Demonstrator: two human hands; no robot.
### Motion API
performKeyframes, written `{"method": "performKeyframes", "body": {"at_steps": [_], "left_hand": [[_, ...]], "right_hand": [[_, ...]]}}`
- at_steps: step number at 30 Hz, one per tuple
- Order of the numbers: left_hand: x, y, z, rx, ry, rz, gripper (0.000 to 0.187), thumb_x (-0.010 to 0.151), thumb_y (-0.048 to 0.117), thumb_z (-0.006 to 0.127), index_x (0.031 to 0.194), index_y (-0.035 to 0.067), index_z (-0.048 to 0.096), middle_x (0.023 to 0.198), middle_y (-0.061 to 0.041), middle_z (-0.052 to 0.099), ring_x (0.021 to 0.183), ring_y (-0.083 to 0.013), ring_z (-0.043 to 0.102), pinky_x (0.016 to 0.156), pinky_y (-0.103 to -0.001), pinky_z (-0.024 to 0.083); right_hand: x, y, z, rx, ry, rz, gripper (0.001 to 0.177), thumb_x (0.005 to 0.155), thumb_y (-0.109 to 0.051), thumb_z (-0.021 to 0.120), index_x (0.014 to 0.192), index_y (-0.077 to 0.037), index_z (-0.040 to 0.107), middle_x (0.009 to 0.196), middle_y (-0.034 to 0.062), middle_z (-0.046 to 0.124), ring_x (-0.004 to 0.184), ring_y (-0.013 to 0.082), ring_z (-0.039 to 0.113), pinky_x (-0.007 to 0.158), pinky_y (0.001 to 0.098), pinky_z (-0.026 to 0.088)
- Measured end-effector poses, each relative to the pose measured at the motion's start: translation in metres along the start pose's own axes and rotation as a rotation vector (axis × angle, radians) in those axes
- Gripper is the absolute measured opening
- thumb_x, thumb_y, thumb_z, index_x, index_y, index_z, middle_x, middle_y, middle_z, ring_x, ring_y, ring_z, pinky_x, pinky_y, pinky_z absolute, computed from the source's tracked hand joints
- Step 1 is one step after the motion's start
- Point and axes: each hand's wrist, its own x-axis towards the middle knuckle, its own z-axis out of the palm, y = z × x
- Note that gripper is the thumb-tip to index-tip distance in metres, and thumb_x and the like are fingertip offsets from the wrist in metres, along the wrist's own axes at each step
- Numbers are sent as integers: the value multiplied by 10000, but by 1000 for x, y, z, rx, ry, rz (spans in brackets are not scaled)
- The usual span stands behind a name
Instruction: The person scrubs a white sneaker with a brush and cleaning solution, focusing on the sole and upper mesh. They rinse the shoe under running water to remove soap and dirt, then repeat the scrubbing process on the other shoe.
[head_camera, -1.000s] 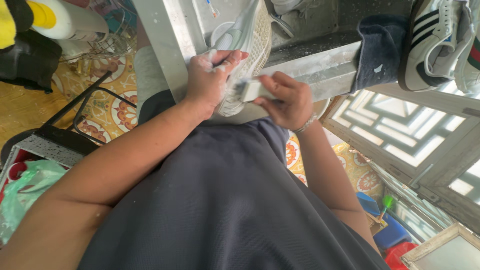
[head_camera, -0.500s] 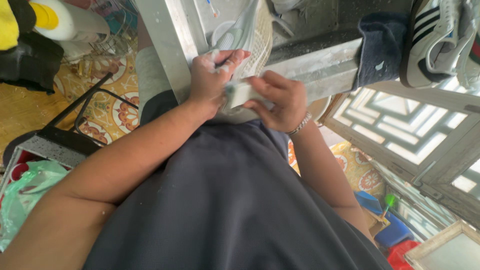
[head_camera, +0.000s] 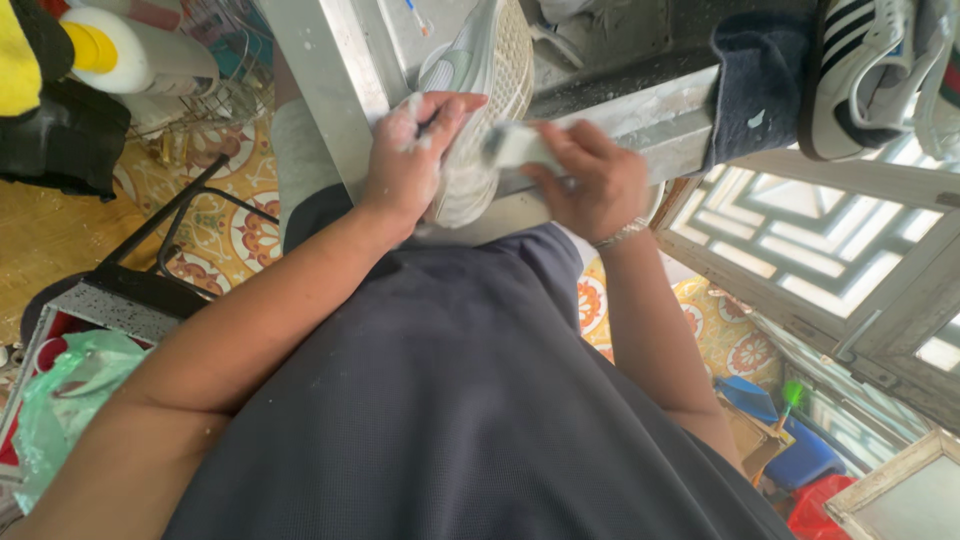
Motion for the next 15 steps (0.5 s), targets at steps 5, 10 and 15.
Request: {"method": "performKeyframes", "body": {"at_steps": [5,10,15], "left_hand": [[-26,40,-30,532,-263,461,820,911,186,777,1590,40,342,1551,-241,510,1418,-380,519,1167,-434,415],[-29,70,-32,966,-290,419,1268,589,366,970,1632,179,274,1389,-228,569,1127,-433,641,930,-440,533],[-28,78,-41,1086,-358,318,1323,515,429,1011,1607,202,300,1226,-126,672,1029,-376,677,844,-460,542]], "right_hand": [[-41,40,4,469,312,307,405,1113,-124,736,1478,0,611,1296,174,690,1115,211,670,978,267,521],[-48,19,18,451,142,288,559,1056,-132,726,1521,64,488,1349,219,641,1248,243,636,1089,327,479],[-28,-15,14,258,-1,123,552,1036,-120,722,1526,-19,486,1213,204,637,1072,331,669,946,358,522]]}}
